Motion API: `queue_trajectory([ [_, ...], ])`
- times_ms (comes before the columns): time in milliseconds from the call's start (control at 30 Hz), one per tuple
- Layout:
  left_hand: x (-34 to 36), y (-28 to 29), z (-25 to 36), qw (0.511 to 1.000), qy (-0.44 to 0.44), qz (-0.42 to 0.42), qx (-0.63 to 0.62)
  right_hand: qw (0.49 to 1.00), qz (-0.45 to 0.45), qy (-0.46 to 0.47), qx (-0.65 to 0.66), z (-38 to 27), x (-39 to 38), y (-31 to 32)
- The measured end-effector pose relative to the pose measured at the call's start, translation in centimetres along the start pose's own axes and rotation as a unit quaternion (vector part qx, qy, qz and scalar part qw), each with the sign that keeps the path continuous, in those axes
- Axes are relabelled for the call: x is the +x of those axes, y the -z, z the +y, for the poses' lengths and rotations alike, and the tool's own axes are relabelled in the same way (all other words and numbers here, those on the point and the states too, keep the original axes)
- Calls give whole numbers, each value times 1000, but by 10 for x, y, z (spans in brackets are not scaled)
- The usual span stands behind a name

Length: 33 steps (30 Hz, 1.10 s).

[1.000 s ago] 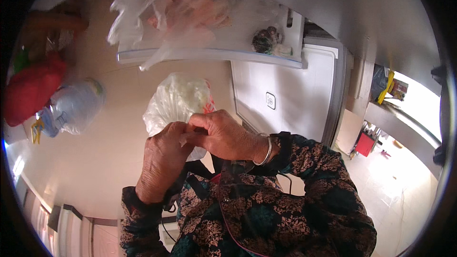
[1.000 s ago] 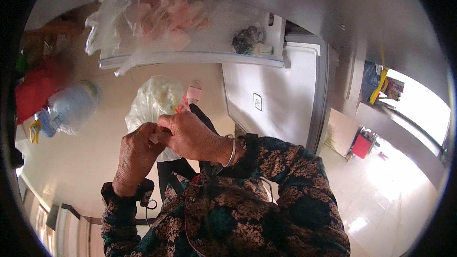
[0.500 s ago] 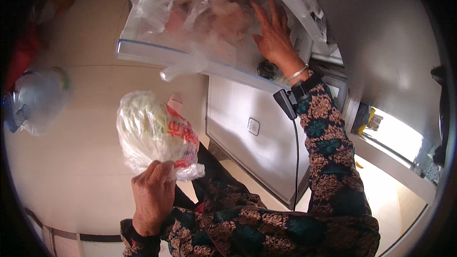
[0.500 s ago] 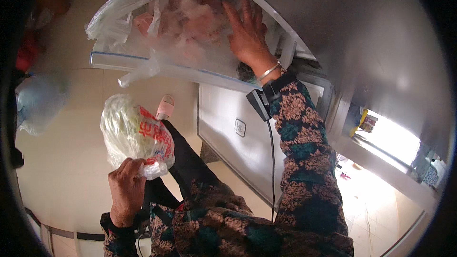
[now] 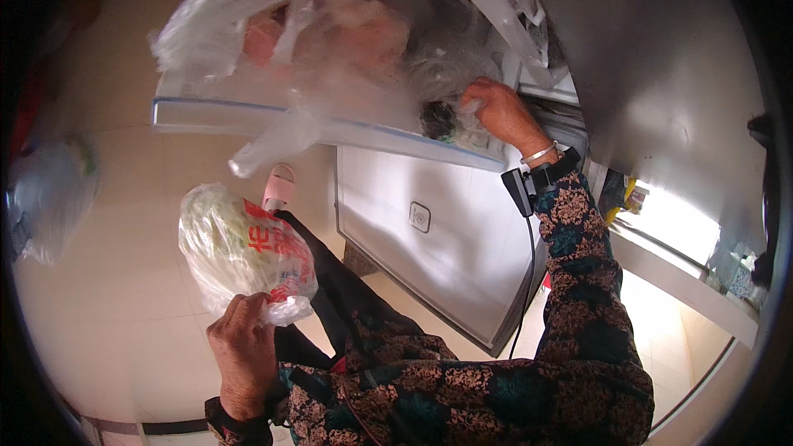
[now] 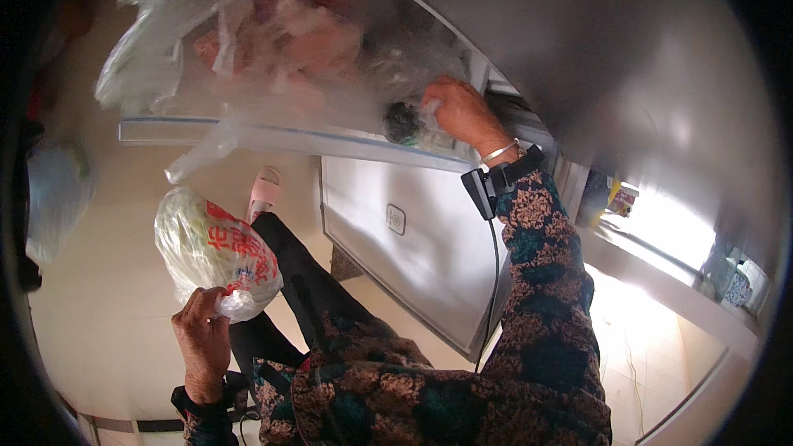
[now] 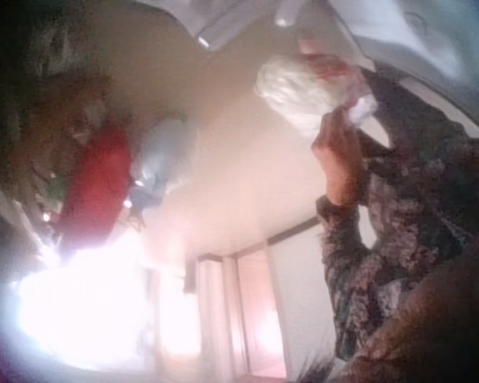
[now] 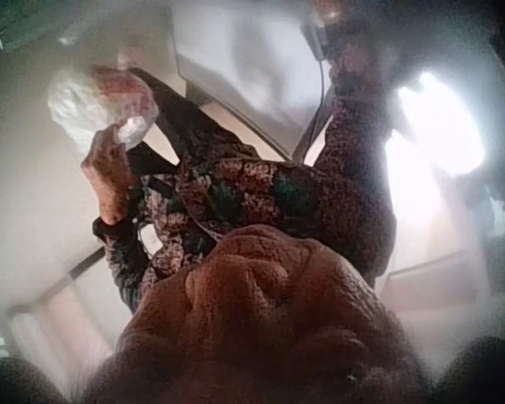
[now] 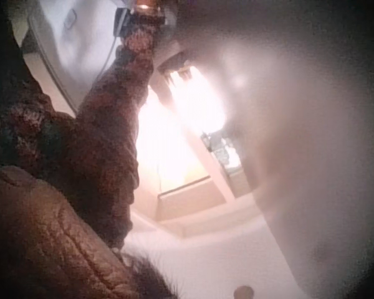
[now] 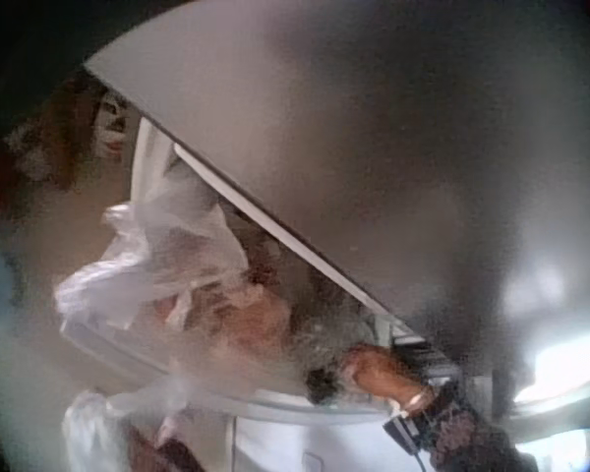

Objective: The person opens the refrigerator freezer and main compartment, then moves several plastic bags containing food items between shelves. They rearrange the bags to create space and place some items back into the freezer.

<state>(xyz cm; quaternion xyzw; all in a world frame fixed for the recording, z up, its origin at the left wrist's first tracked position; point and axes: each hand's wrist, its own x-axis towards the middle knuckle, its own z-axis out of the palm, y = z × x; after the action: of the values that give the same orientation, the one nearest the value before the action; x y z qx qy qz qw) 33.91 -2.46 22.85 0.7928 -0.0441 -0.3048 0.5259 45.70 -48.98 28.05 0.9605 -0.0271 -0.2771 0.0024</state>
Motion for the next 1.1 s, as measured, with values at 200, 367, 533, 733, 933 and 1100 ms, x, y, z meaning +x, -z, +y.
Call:
queue_trajectory([
  [200,-1,0,-4,1000,-12,1,7,998,-6,60,5,-35,-21,26],
  [367,0,-1,-4,999,-42,4,31,991,110,78,3,-44,19,3],
  [533,-2,3,0,1000,-29,-3,10,977,96,28,190,-21,60,-32],
  [733,0,6,5,1000,-11,-12,0,936,48,-31,348,-1,68,-33],
  [933,-2,8,10,1000,-14,-11,-3,949,45,-105,293,-19,64,-35],
  [1100,-4,6,9,1000,-13,-7,-1,935,58,-81,341,-24,73,-39],
])
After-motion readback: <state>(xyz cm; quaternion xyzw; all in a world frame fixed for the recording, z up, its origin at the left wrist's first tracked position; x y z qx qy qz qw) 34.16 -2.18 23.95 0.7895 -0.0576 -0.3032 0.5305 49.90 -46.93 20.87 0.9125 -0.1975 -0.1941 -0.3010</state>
